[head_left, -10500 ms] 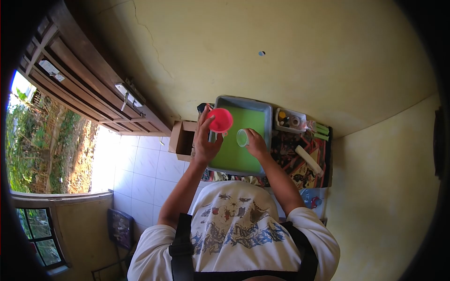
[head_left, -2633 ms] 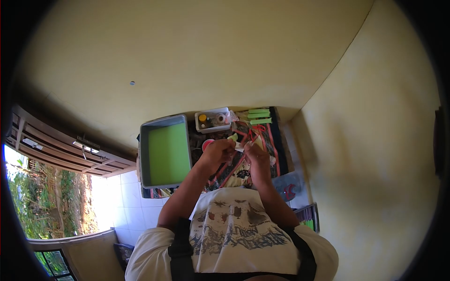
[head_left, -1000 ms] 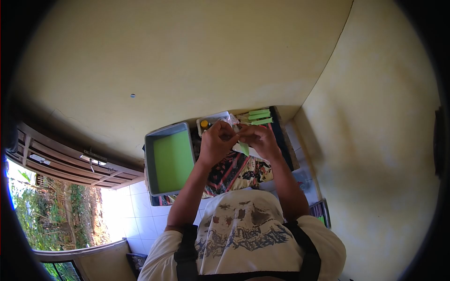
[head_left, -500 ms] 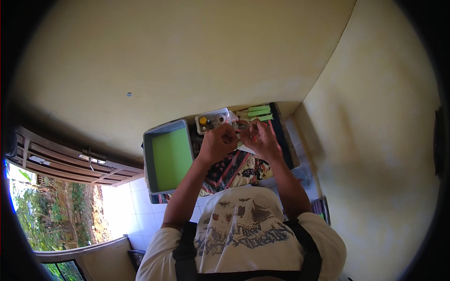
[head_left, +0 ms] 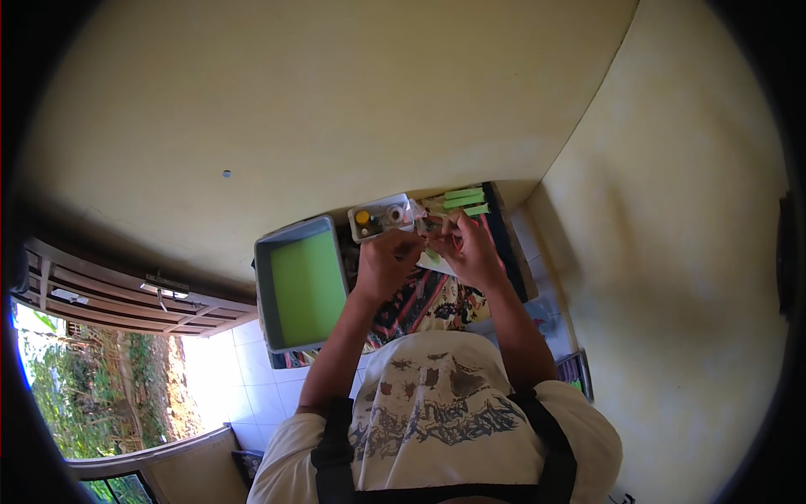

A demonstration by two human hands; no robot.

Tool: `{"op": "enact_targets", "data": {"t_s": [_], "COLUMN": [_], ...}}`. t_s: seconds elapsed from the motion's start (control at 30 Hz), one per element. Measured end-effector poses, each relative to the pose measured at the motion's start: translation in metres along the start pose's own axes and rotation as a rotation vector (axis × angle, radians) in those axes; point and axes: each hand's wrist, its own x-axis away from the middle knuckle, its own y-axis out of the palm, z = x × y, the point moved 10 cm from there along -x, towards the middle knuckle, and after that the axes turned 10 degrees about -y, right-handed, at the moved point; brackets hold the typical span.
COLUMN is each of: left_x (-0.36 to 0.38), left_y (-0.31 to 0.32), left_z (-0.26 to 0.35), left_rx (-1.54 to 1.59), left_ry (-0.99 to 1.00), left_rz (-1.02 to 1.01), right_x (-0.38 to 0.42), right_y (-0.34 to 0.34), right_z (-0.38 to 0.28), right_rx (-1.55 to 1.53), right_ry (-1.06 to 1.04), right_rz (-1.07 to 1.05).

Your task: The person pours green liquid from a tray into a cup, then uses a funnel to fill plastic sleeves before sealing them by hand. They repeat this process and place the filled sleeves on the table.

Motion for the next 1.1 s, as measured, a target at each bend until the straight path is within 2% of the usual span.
{"op": "enact_targets", "data": {"t_s": [0.03,0.13,0.23,0.3,0.43,0.53,0.63,0.7,0.8,0.9,1.0,1.1], "left_x": [-0.003,-0.003,0.005,0.011,0.014,0.016,0.016,0.017,0.021,0.020,0.009,0.002], "left_y": [0.003,0.015,0.029,0.040,0.052,0.054,0.050,0.049,0.053,0.042,0.008,-0.006], "left_z": [-0.013,-0.045,-0.057,-0.063,-0.080,-0.081,-0.080,-0.082,-0.091,-0.097,-0.066,-0.038], "left_rx": [0.054,0.283,0.616,0.806,0.904,0.945,0.957,0.966,1.021,0.801,0.204,0.045], "left_ry": [-0.097,-0.367,-0.572,-0.675,-0.651,-0.675,-0.719,-0.726,-0.808,-0.836,-0.585,-0.228], "left_rz": [-0.063,-0.244,-0.357,-0.395,-0.462,-0.483,-0.462,-0.445,-0.351,-0.226,0.049,0.192], "right_x": [-0.001,-0.005,-0.004,-0.003,-0.001,-0.001,-0.004,-0.005,-0.001,0.004,0.006,0.000], "right_y": [0.000,-0.003,-0.002,0.000,0.001,0.004,0.004,0.009,0.015,0.023,0.027,0.031], "right_z": [-0.004,-0.032,-0.038,-0.032,-0.021,-0.018,-0.019,-0.028,-0.036,-0.027,-0.015,-0.014], "right_rx": [0.026,0.305,0.265,0.235,0.164,0.199,0.146,0.239,0.342,0.323,0.259,0.248], "right_ry": [-0.023,-0.323,-0.391,-0.339,-0.277,-0.338,-0.258,-0.287,-0.341,-0.320,-0.205,-0.130], "right_rz": [0.008,0.030,0.075,0.050,0.001,-0.047,-0.008,0.029,0.142,0.187,0.192,0.176]}}
